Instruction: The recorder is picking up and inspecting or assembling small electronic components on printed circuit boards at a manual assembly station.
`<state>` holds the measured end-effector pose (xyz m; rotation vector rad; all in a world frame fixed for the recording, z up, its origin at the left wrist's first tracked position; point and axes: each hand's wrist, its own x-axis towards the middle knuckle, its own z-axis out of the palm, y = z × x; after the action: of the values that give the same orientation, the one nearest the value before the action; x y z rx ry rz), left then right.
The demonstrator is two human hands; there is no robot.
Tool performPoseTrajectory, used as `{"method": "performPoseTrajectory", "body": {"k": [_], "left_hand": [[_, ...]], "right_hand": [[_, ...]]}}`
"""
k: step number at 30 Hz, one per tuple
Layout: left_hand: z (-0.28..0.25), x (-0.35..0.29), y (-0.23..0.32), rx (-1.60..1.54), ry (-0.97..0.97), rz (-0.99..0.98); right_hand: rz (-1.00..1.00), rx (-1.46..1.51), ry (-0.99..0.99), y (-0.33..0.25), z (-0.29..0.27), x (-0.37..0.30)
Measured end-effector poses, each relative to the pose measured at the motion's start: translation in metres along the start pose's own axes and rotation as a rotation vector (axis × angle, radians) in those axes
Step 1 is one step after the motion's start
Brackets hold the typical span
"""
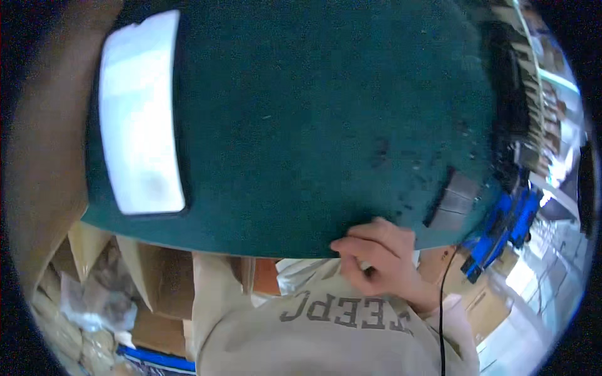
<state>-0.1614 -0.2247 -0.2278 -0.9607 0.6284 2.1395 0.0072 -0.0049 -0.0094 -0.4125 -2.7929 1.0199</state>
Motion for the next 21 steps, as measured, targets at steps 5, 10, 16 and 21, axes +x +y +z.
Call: {"method": "performPoseTrajectory", "body": {"k": [5,10,16,21], "left_hand": [[-0.003,0.022,-0.014,0.154,-0.073,-0.055],[-0.011,0.029,-0.018,0.268,-0.082,-0.015],[-0.074,0.060,-0.007,0.265,-0.227,-0.052],[-0.140,0.082,-0.002,0.211,-0.460,-0.123]], "right_hand": [[-0.011,0.035,0.062,0.005,0.005,-0.005],[-0.028,0.070,0.099,0.004,0.008,0.002],[-0.046,0.083,0.132,0.007,0.006,0.000],[-0.059,0.110,0.159,0.009,0.009,-0.001]]}}
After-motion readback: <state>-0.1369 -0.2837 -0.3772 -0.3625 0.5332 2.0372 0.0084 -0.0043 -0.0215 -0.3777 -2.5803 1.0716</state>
